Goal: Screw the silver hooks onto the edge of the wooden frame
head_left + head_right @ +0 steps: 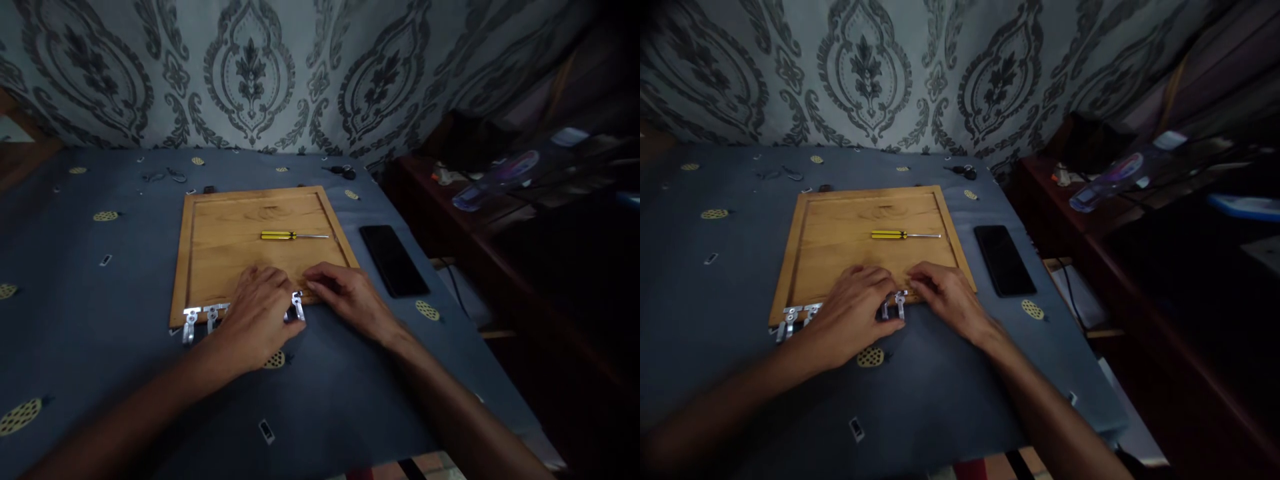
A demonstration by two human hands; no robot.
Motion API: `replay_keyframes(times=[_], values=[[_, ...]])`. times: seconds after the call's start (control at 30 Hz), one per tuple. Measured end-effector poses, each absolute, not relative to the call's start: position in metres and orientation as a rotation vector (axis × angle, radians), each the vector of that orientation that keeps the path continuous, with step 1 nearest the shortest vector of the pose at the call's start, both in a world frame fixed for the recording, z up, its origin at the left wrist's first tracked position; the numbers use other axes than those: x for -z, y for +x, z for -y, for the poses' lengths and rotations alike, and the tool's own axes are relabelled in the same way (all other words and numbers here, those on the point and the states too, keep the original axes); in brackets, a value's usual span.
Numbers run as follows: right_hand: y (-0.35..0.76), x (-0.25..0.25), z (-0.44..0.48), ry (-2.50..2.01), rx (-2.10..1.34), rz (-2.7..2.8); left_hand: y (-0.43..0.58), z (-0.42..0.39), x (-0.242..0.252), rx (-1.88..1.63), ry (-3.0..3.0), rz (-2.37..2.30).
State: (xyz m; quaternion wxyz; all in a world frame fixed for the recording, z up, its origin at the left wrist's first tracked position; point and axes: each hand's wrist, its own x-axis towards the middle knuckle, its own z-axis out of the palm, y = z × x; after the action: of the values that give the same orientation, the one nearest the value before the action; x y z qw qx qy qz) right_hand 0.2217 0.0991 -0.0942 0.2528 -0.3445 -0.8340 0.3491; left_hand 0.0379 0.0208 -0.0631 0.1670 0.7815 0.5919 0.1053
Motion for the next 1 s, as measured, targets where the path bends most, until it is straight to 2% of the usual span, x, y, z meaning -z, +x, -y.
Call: replay_keyframes(times=[0.37, 0.7, 0.83, 1.0], values=[[0.217, 0.105, -0.134, -1.057, -0.566, 2.276, 0.041, -0.020, 0.063, -0.347, 2.158, -1.700], [0.173, 0.089, -0.153, -1.229, -0.200, 2.642, 0.040, -0.021, 0.063, -0.311, 2.169, -1.705], [0.158, 0.079, -0.151, -1.160, -0.180, 2.787, 0.040, -0.022, 0.062, -0.274, 2.201, -1.718], [0.164, 0.079, -0.149, -1.156, -0.255, 2.682, 0.038, -0.022, 0.064, -0.289, 2.235, -1.692]])
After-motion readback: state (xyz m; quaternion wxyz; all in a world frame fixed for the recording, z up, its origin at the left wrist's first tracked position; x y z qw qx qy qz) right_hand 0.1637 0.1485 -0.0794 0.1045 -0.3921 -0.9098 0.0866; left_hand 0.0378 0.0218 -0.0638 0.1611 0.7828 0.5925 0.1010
